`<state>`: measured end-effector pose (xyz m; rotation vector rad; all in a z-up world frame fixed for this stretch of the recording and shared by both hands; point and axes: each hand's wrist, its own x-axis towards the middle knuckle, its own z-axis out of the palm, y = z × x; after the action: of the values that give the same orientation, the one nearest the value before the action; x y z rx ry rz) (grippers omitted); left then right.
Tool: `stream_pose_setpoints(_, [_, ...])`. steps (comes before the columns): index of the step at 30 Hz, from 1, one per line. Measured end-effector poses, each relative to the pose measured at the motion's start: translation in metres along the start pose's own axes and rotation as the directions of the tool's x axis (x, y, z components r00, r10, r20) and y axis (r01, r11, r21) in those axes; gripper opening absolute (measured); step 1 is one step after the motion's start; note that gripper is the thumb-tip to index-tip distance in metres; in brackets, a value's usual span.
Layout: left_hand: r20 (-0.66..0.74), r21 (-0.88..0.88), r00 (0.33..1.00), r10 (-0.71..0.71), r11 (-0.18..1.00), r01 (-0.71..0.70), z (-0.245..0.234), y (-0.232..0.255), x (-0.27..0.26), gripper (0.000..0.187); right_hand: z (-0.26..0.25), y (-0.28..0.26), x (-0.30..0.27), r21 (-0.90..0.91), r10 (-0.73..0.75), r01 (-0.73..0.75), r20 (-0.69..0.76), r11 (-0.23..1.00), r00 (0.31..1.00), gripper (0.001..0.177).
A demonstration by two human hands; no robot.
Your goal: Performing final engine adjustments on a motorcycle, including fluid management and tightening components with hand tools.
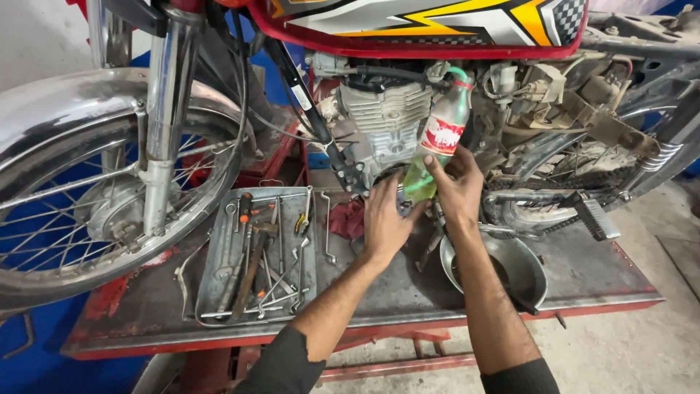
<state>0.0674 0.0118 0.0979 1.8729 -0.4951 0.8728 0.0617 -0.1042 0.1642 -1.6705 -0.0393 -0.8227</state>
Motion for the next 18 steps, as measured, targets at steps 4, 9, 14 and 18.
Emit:
stream_pose_setpoints(4, [-0.003, -0.007, 1.000, 0.009, 1.000, -0.009, 0.010, -0.006, 0.000, 0.070, 0.001, 0.003, 0.004, 0.010, 0.016, -0.015, -0.026, 1.000, 1.000, 0.051])
stream_pose_setpoints(9, [-0.028, -0.101, 0.999, -0.018, 0.995, 0.016, 0.014, -0.006, 0.005, 0.065, 0.001, 0.006, 0.011, 0.063, -0.002, 0.002, 0.001, 0.998, 1.000, 0.053])
stream_pose_setpoints(14, [0.003, -0.143, 0.998, -0.065, 0.988, 0.064, 0.009, -0.001, 0.012, 0.069, 0.001, -0.001, 0.008, 0.079, -0.024, 0.022, 0.028, 0.997, 0.999, 0.053])
stream_pose_setpoints(18, [-0.004, -0.156, 0.996, -0.087, 0.984, 0.086, 0.010, 0.000, 0.012, 0.073, -0.001, 0.004, 0.008, 0.086, -0.031, 0.025, 0.063, 0.996, 0.998, 0.053])
